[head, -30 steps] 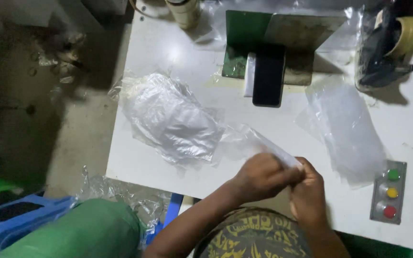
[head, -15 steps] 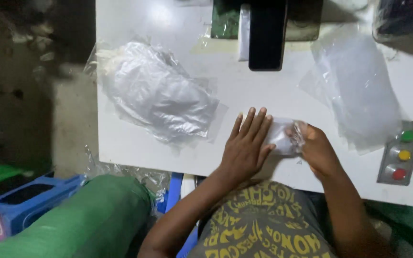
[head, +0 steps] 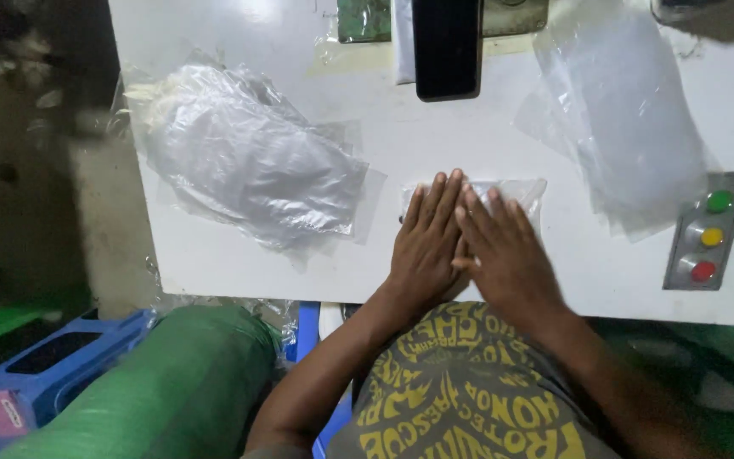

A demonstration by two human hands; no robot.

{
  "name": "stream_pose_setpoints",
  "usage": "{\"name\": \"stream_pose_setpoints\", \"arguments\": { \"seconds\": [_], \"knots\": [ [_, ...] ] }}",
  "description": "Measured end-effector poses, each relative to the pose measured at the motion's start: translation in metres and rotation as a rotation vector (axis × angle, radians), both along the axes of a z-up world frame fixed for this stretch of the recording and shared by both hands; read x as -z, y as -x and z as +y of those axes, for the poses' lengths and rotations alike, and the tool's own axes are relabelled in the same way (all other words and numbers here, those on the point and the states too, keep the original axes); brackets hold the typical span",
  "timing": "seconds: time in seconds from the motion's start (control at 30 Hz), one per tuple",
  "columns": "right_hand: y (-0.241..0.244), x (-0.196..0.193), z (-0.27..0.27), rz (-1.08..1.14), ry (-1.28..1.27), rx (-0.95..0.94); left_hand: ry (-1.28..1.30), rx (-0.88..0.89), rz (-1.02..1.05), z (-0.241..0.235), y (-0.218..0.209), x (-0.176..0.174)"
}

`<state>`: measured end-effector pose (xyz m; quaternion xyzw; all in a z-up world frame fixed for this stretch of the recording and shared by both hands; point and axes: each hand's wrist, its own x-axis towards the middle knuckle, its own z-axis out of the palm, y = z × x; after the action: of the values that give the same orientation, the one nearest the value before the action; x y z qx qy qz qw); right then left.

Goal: Folding and stacking plastic bags on a workbench in a factory setting

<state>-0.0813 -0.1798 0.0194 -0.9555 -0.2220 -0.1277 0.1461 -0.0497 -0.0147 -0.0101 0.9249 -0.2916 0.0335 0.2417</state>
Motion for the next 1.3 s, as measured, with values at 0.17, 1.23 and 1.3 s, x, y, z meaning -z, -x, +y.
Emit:
{"name": "stream_pose_setpoints", "arguments": {
  "seconds": [0.17, 1.23, 1.3],
  "knots": [
    [-0.003, 0.028, -0.006, 0.416, 0.502, 0.138, 0.007, -0.038, 0.011, 0.005, -0.008, -0.005],
    [-0.014, -0.013, -0.056, 0.812, -0.447, -0.105, 0.309, 0.357, 0.329, 0.008, -0.015, -0.034],
    [-0.015, -0.021, -0.053, 0.879, -0.412, -0.030, 0.219, 0.338, 0.386, 0.008, -0.013, -0.026]
  ]
}}
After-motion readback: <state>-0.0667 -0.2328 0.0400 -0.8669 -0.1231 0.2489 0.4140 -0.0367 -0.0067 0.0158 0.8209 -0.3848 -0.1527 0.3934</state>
